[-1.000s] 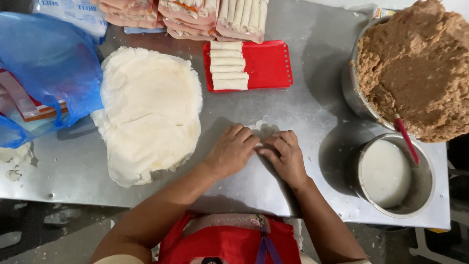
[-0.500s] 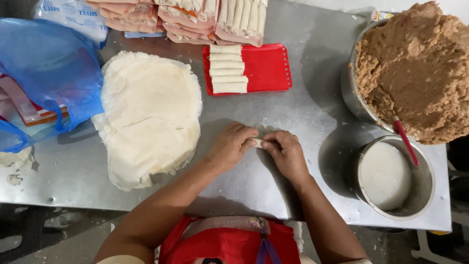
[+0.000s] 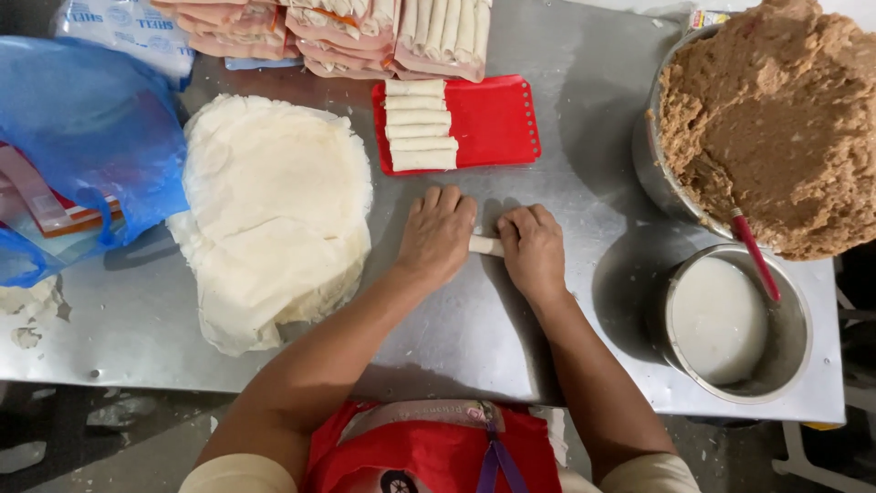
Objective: Manually assembling spring rolls by placing filling on a wrapper and rolling it up on a metal table.
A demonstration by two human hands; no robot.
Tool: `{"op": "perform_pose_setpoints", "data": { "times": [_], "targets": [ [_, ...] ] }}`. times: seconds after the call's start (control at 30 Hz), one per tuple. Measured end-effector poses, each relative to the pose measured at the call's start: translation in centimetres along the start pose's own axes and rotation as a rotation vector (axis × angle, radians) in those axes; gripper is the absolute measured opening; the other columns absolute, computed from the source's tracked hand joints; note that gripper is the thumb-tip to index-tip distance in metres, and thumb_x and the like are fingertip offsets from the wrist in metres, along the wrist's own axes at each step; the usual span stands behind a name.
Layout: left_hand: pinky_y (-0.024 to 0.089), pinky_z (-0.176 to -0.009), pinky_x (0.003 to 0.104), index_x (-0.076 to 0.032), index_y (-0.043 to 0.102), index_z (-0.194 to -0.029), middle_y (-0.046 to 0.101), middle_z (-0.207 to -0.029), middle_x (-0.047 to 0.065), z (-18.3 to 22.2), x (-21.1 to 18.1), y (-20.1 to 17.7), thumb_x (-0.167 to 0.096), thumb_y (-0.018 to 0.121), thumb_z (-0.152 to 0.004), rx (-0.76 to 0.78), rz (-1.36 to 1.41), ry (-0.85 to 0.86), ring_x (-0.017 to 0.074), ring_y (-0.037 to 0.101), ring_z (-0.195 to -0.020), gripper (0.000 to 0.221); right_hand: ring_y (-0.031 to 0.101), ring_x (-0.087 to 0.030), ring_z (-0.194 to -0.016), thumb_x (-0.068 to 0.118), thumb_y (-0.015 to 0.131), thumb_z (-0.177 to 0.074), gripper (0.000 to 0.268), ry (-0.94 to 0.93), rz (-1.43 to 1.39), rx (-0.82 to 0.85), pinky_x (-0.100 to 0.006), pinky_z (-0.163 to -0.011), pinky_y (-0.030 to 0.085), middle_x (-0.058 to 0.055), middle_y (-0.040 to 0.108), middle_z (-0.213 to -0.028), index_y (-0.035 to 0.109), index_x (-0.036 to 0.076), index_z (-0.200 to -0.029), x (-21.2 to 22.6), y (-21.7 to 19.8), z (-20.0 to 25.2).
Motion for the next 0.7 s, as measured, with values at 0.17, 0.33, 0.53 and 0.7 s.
{"op": "perform_pose_setpoints", "data": {
  "times": [0.17,0.33,0.53,0.7],
  "targets": [
    [0.037,-0.076,0.042,-0.012,0.055,-0.093,0.048,-0.097,0.008,-2.3,0.9,0.2,-0.012,0.046,-0.1,0.006,-0.061,0.005,0.0291,0.049,-0.097,0.011,0.064,-0.029,-0.078,0.014,0.068,-0.1,0.01,-0.033,0.092,-0.088,-0.041,-0.072,0.05,-0.006,0.056,-0.08,0.065,0.012,-0.09,-1.5,1.4,-2.0],
    [0.046,-0.073,0.048,-0.011,0.06,-0.098,0.058,-0.095,0.012,-2.8,2.7,1.6,-0.013,0.052,-0.097,-0.006,0.112,-0.024,0.0376,0.059,-0.095,0.009,0.067,-0.04,-0.092,0.008,0.062,-0.103,0.008,0.059,-0.25,-0.05,-0.047,-0.081,0.053,-0.014,0.065,-0.092,0.07,0.009,-0.104,1.1,-3.3,-1.9],
    [0.029,-0.118,0.051,0.003,0.047,-0.15,0.046,-0.154,0.028,2.4,-2.2,-1.2,-0.014,0.047,-0.106,0.238,0.097,0.143,0.042,0.034,-0.149,0.047,0.063,-0.03,-0.101,0.009,0.057,-0.102,0.029,-0.163,-0.114,-0.082,-0.037,-0.087,0.05,-0.004,0.065,-0.109,0.081,0.023,-0.11,-0.5,-2.1,1.8],
    [0.042,-0.093,0.042,-0.014,0.068,-0.127,0.064,-0.126,0.007,0.1,-0.3,0.4,-0.017,0.063,-0.096,0.017,-0.006,0.14,0.0261,0.051,-0.125,0.031,0.059,-0.039,-0.117,-0.003,0.065,-0.091,0.051,-0.003,-0.174,-0.042,-0.047,-0.099,0.049,-0.016,0.062,-0.123,0.065,0.008,-0.141,-0.6,-2.2,1.9]
  ]
}}
Point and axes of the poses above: each hand's wrist, its own z-axis away from the middle knuckle, its own y-axis out of the palm, x = y × z, the point moved 1 cm from there along -z, towards the middle knuckle
